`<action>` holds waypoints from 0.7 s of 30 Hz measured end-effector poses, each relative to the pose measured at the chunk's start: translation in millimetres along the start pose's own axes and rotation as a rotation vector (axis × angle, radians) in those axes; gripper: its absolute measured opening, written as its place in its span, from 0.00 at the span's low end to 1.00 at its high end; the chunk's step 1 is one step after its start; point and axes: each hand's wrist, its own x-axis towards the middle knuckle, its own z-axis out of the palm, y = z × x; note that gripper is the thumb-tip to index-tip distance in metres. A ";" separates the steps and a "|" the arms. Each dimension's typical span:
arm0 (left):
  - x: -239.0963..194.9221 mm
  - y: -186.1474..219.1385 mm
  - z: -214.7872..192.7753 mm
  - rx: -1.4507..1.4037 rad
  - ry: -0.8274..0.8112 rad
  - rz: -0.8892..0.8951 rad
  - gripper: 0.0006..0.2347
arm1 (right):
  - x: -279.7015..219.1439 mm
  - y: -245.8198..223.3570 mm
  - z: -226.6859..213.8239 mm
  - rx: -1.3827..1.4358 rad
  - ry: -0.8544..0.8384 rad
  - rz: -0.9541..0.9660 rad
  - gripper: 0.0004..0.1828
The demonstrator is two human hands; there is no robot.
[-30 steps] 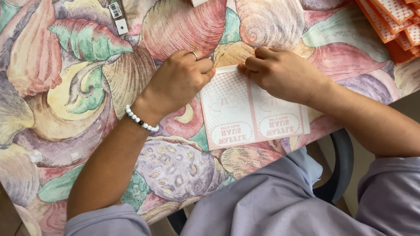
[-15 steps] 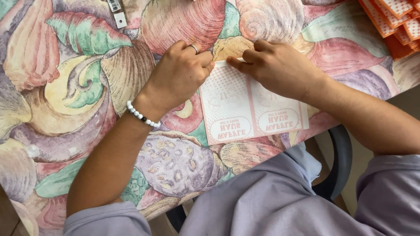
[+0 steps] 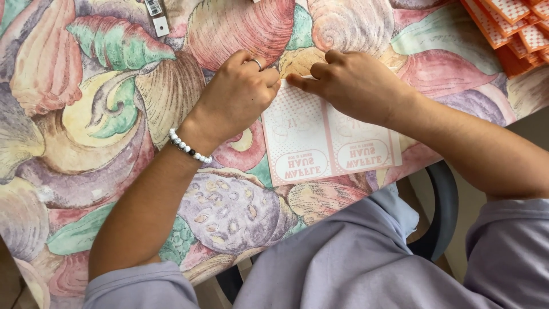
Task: Folding flat paper bag templates into their final shape and stacking them on a table.
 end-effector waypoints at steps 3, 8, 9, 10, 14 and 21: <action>0.5 0.4 -0.9 0.008 -0.030 -0.013 0.06 | 1.0 0.7 -1.0 0.015 0.000 0.004 0.32; -10.3 -12.9 -31.6 -0.166 -0.274 -0.173 0.06 | 4.8 0.1 -6.7 0.024 -0.060 0.007 0.31; -14.5 -17.8 -37.0 -0.176 -0.374 -0.220 0.08 | 5.6 0.1 -7.4 0.022 -0.078 0.006 0.30; -15.0 -15.3 -37.3 -0.175 -0.372 -0.220 0.08 | 5.4 0.4 -6.9 0.019 -0.078 0.007 0.30; -5.7 4.3 -37.0 -0.360 -0.053 -0.329 0.04 | 6.1 1.1 -6.0 0.037 -0.072 -0.006 0.30; 2.9 66.6 -0.3 -0.083 -0.095 -0.365 0.19 | -6.0 0.5 0.9 0.032 0.077 -0.026 0.22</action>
